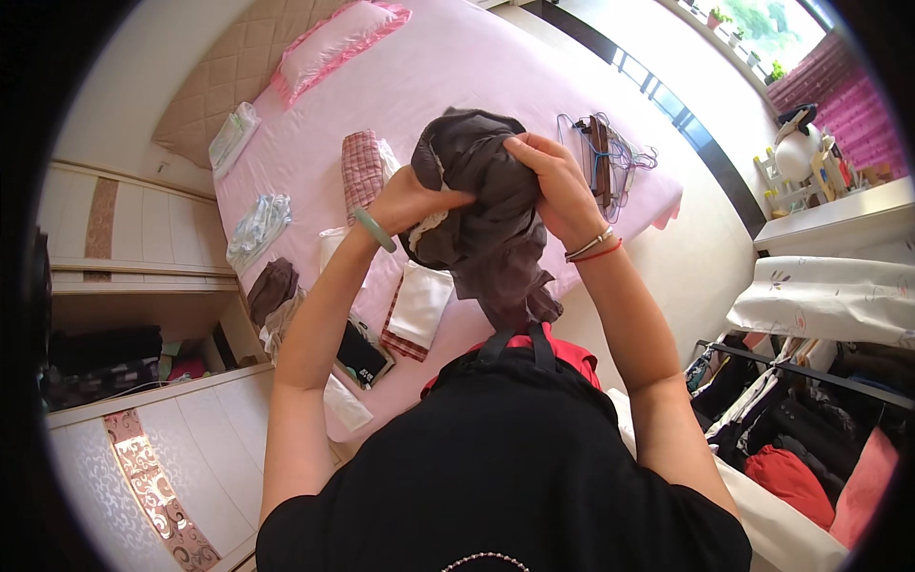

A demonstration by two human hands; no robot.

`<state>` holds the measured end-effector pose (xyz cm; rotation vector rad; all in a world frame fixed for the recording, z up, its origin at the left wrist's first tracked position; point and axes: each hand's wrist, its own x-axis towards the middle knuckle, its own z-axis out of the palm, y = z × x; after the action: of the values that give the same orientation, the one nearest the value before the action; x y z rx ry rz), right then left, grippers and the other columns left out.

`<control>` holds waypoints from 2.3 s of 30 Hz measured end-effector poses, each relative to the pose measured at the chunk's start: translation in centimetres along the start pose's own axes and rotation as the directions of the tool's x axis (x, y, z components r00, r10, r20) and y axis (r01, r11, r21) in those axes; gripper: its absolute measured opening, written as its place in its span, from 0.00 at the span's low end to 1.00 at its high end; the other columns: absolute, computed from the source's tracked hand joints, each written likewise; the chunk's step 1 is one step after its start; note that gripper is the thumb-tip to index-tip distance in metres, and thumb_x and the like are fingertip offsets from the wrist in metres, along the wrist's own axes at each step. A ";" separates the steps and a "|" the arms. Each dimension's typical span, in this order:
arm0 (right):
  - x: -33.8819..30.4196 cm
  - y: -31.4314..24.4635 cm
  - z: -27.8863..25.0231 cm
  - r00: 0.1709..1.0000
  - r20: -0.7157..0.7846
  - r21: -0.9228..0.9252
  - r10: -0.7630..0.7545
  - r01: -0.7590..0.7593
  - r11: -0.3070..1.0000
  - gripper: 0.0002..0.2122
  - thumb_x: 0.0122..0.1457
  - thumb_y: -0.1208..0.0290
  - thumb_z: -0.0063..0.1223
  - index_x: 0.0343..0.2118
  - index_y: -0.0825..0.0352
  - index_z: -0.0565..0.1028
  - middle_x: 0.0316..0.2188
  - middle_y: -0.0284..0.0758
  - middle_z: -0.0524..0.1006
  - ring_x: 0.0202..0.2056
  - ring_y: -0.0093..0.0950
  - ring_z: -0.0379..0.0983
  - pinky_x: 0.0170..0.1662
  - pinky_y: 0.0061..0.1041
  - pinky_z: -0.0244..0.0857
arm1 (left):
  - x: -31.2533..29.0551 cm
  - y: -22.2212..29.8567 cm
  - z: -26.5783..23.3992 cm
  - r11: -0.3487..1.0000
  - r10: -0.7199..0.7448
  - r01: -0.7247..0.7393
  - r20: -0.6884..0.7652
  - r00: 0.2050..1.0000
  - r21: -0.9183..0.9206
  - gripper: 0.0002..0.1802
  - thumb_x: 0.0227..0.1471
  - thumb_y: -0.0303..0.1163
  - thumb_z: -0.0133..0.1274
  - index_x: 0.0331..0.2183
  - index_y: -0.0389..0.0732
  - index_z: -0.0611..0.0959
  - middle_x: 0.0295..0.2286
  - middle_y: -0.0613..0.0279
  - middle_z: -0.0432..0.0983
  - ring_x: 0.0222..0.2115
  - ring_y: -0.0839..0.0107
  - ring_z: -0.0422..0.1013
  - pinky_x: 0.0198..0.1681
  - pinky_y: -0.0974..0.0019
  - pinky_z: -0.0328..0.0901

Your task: The person folds a pair of red plaid shorts on a bed, smoothing the fabric and aligning the edges before stacking them. They then pick up a pair of dark grey sweatpants, turn them inside out, and begin to fold them.

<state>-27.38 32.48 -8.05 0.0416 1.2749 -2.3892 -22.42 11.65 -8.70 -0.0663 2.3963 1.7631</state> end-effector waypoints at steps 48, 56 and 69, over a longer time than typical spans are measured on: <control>0.8 2.8 -1.6 0.626 0.475 -0.855 -0.618 0.495 -0.155 0.32 0.44 0.63 0.69 0.55 0.60 0.69 0.50 0.36 0.72 0.52 0.36 0.66 0.56 0.37 0.54 | 0.6 -1.1 -1.2 0.637 0.061 0.172 0.272 0.960 -0.751 0.19 0.60 0.32 0.50 0.52 0.35 0.76 0.46 0.57 0.78 0.45 0.68 0.75 0.53 0.64 0.68; 1.1 3.0 -2.0 0.722 0.600 -0.790 -0.346 0.602 -0.114 0.10 0.48 0.70 0.60 0.35 0.63 0.78 0.32 0.29 0.75 0.42 0.32 0.69 0.50 0.33 0.57 | 1.0 -1.0 -0.8 0.652 0.007 0.204 0.274 0.962 -0.730 0.18 0.59 0.31 0.53 0.50 0.36 0.78 0.45 0.60 0.78 0.44 0.72 0.75 0.50 0.67 0.69; 0.5 2.1 -1.5 0.862 0.305 -0.870 -0.404 0.425 0.249 0.06 0.56 0.69 0.55 0.34 0.65 0.77 0.26 0.38 0.78 0.31 0.33 0.75 0.39 0.33 0.64 | 1.8 -1.5 -1.4 0.783 -0.064 0.154 0.167 0.984 -0.603 0.17 0.54 0.29 0.57 0.47 0.37 0.80 0.42 0.61 0.79 0.42 0.72 0.75 0.47 0.68 0.69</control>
<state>-27.29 32.43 -10.65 -0.7620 2.7215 -1.5600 -24.10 9.94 -9.98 -0.1528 1.5919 2.3224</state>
